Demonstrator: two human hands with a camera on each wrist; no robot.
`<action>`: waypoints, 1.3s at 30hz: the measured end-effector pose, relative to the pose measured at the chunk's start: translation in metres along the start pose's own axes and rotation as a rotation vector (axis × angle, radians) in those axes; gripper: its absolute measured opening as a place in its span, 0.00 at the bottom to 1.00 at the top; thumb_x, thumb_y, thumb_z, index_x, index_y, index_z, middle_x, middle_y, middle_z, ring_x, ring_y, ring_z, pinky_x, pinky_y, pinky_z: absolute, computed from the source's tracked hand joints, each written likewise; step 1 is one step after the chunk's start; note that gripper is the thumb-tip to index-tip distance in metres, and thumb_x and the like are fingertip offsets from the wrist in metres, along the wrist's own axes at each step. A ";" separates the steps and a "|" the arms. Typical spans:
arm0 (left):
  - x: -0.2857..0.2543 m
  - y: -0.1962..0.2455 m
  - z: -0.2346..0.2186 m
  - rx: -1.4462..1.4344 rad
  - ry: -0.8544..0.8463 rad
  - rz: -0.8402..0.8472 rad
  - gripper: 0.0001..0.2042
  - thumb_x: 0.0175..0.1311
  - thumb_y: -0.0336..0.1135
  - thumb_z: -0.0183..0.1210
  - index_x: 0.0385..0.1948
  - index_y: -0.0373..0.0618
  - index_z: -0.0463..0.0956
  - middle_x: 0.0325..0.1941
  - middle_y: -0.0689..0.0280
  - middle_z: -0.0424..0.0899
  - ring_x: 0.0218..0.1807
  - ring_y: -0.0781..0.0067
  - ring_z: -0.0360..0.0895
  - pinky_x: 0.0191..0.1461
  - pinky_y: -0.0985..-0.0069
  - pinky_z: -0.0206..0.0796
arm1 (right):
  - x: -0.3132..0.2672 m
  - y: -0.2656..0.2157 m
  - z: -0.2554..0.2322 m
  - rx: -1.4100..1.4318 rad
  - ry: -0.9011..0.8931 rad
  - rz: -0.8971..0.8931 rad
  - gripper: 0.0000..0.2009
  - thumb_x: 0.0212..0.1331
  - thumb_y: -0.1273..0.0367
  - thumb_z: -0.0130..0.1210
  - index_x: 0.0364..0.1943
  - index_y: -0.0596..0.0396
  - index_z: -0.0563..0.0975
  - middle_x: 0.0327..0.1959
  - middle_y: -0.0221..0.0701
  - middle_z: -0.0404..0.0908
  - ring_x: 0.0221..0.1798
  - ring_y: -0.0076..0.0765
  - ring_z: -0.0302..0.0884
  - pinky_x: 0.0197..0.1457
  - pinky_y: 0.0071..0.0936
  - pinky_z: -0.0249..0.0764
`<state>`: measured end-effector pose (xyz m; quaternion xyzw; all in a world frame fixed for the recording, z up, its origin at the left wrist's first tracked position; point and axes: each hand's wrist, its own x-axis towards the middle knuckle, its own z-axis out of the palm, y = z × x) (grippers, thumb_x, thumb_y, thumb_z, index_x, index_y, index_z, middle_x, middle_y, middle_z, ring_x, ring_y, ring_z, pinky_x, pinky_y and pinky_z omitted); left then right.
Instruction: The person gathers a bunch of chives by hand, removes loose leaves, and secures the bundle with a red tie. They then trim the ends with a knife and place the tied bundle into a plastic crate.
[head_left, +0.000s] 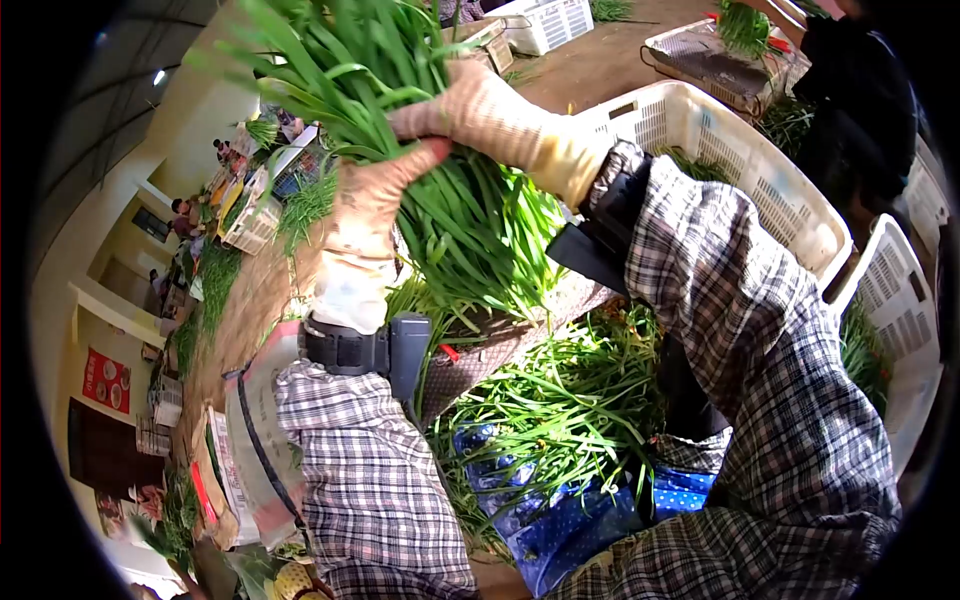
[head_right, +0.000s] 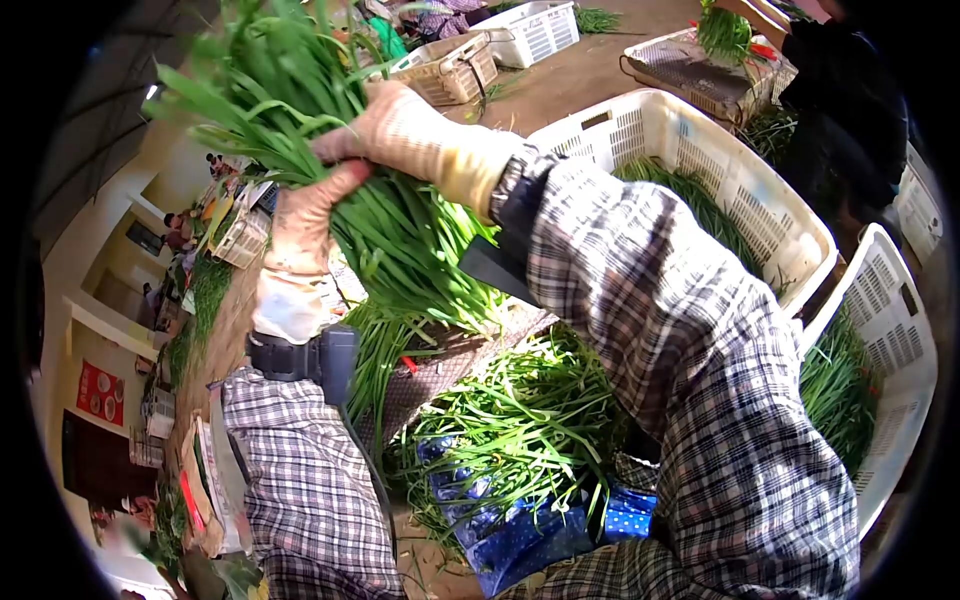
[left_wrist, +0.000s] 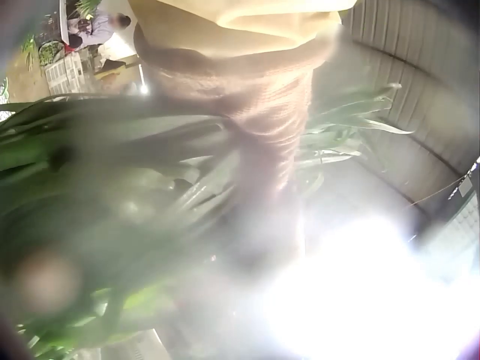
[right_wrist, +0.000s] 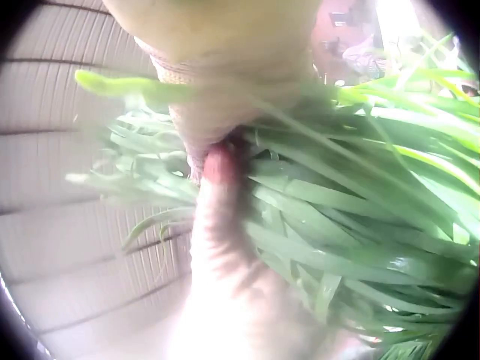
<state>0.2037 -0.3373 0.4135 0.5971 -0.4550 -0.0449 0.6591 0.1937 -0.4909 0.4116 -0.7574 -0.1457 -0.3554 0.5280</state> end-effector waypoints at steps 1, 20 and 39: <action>0.001 0.011 0.000 0.063 0.012 -0.045 0.17 0.47 0.21 0.65 0.42 0.39 0.76 0.41 0.60 0.81 0.41 0.67 0.80 0.47 0.70 0.76 | 0.021 0.005 0.003 -0.044 -0.072 0.017 0.32 0.38 0.55 0.70 0.42 0.69 0.74 0.34 0.41 0.82 0.36 0.30 0.79 0.42 0.24 0.75; -0.014 0.024 0.007 -0.272 0.030 -0.320 0.20 0.55 0.32 0.63 0.48 0.42 0.69 0.46 0.58 0.77 0.46 0.64 0.76 0.51 0.65 0.71 | -0.031 -0.086 -0.065 -0.125 -0.416 -0.010 0.42 0.38 0.41 0.63 0.53 0.59 0.71 0.51 0.46 0.75 0.55 0.45 0.72 0.58 0.32 0.66; -0.013 0.076 0.015 -0.234 0.634 -0.341 0.11 0.56 0.42 0.59 0.30 0.45 0.77 0.33 0.63 0.82 0.30 0.62 0.80 0.37 0.66 0.75 | -0.204 0.138 -0.143 -0.634 -0.729 0.617 0.20 0.53 0.59 0.55 0.50 0.49 0.72 0.34 0.37 0.78 0.37 0.37 0.76 0.43 0.30 0.72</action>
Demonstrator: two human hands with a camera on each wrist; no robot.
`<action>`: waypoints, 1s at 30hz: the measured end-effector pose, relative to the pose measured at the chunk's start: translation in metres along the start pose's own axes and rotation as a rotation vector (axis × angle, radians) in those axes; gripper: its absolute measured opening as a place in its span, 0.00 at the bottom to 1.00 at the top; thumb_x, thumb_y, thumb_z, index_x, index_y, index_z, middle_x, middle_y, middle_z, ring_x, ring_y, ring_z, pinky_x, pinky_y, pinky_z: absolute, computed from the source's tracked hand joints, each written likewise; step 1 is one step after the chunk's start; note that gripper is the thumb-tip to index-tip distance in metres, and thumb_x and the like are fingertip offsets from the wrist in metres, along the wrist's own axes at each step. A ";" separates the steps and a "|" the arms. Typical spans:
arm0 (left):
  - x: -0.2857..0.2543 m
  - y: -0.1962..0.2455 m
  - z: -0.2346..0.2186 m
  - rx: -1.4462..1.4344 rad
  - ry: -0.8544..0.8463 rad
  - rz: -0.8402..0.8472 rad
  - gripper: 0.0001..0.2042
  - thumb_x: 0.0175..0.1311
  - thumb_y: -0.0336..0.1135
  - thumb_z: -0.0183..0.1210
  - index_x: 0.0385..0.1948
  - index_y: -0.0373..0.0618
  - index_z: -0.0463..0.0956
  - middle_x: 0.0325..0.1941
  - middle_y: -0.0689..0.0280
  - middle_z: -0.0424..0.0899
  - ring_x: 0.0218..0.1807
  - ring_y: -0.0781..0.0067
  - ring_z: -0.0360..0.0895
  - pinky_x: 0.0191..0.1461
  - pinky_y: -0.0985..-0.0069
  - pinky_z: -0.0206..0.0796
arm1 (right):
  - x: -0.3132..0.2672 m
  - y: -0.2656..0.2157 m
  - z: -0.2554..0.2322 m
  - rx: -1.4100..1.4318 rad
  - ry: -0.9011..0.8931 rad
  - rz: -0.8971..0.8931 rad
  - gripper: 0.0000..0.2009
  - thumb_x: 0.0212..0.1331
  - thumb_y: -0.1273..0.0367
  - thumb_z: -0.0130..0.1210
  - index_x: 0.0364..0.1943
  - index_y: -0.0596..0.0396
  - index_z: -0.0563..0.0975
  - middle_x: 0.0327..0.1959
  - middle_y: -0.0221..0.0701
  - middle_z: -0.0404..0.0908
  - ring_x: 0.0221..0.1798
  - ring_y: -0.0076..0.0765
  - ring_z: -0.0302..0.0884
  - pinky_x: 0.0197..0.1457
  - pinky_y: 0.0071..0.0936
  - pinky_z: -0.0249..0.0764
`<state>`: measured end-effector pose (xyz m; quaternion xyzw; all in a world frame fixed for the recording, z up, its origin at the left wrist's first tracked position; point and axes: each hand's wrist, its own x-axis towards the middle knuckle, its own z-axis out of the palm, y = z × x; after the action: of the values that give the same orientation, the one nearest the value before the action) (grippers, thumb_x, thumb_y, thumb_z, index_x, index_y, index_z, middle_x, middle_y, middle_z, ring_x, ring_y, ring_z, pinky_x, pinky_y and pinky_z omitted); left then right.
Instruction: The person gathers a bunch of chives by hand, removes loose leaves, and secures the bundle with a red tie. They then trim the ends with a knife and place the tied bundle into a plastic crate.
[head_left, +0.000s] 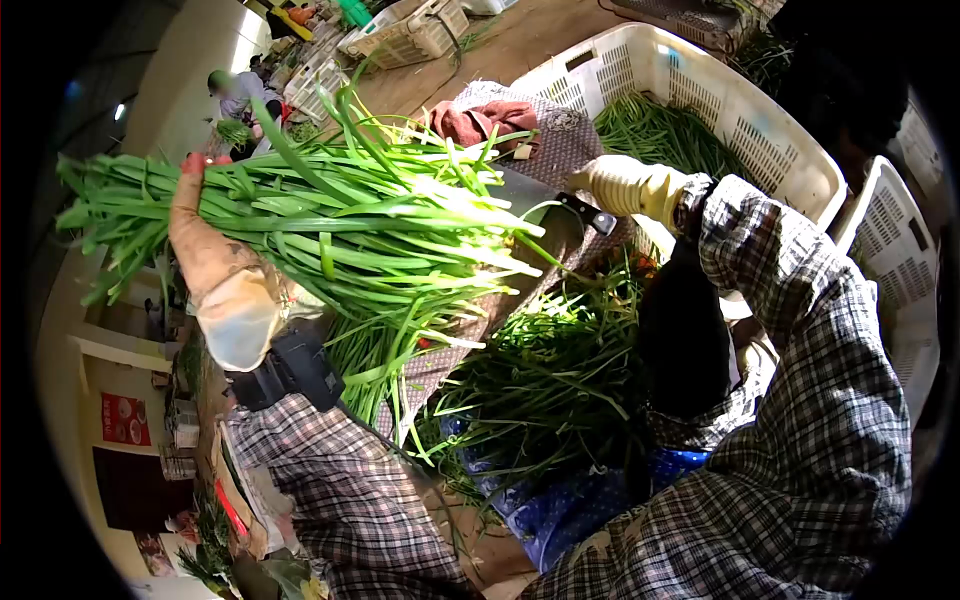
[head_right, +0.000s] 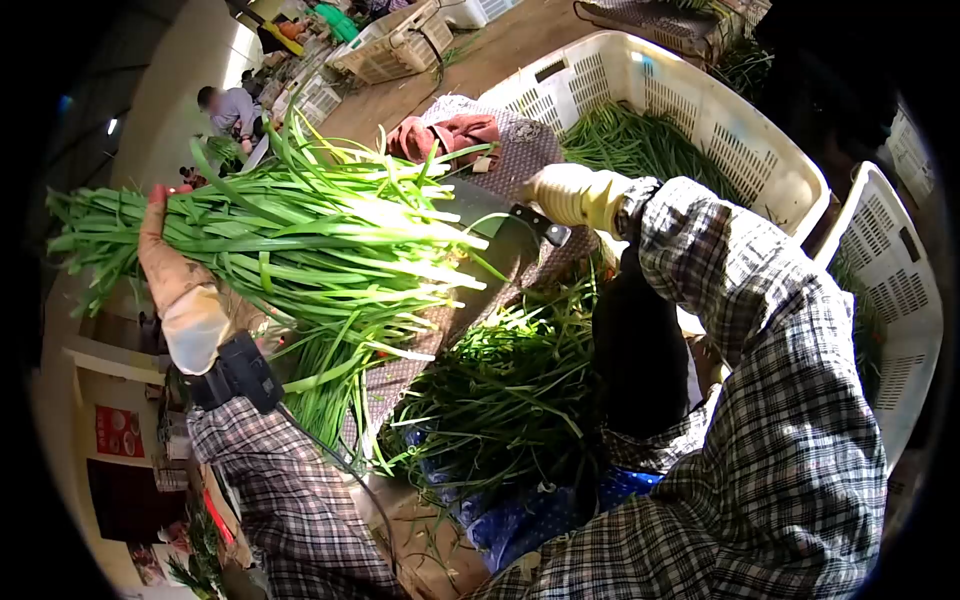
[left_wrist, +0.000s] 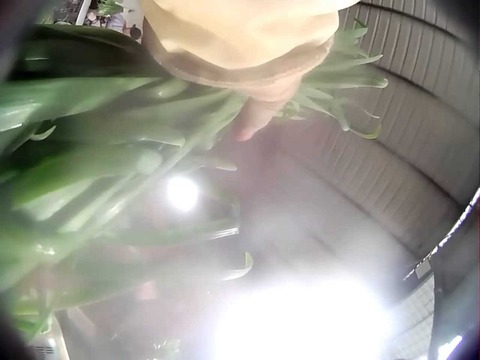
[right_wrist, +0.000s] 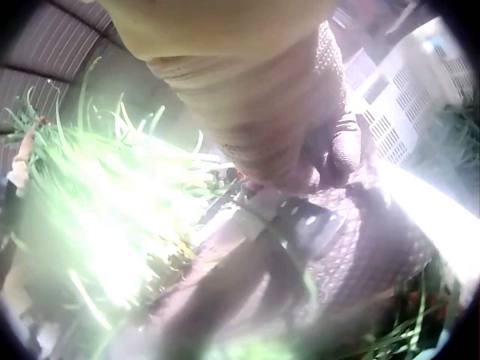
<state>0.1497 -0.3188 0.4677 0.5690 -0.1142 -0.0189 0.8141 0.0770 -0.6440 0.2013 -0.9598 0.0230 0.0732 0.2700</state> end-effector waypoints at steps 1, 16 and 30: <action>0.015 -0.013 -0.015 0.166 -0.016 0.200 0.13 0.54 0.43 0.61 0.34 0.45 0.77 0.36 0.64 0.81 0.33 0.65 0.79 0.38 0.66 0.74 | 0.004 0.015 0.003 0.080 0.008 0.043 0.16 0.55 0.60 0.53 0.46 0.49 0.75 0.30 0.35 0.78 0.34 0.35 0.75 0.42 0.29 0.72; 0.007 -0.007 -0.007 0.027 -0.035 0.112 0.07 0.59 0.37 0.59 0.31 0.44 0.75 0.32 0.64 0.80 0.36 0.69 0.77 0.43 0.71 0.72 | -0.096 -0.150 0.099 1.652 -0.165 0.116 0.29 0.54 0.52 0.59 0.54 0.59 0.70 0.27 0.28 0.77 0.23 0.17 0.70 0.26 0.14 0.68; -0.080 0.048 -0.033 0.295 0.272 0.344 0.12 0.62 0.44 0.54 0.36 0.45 0.77 0.39 0.61 0.80 0.38 0.66 0.77 0.46 0.70 0.70 | -0.126 -0.175 0.141 1.222 -0.051 0.257 0.11 0.58 0.63 0.53 0.28 0.56 0.79 0.14 0.28 0.74 0.16 0.25 0.70 0.20 0.23 0.64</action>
<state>0.0741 -0.2585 0.4887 0.6512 -0.1003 0.2133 0.7213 -0.0512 -0.4205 0.1921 -0.6195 0.1695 0.1018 0.7597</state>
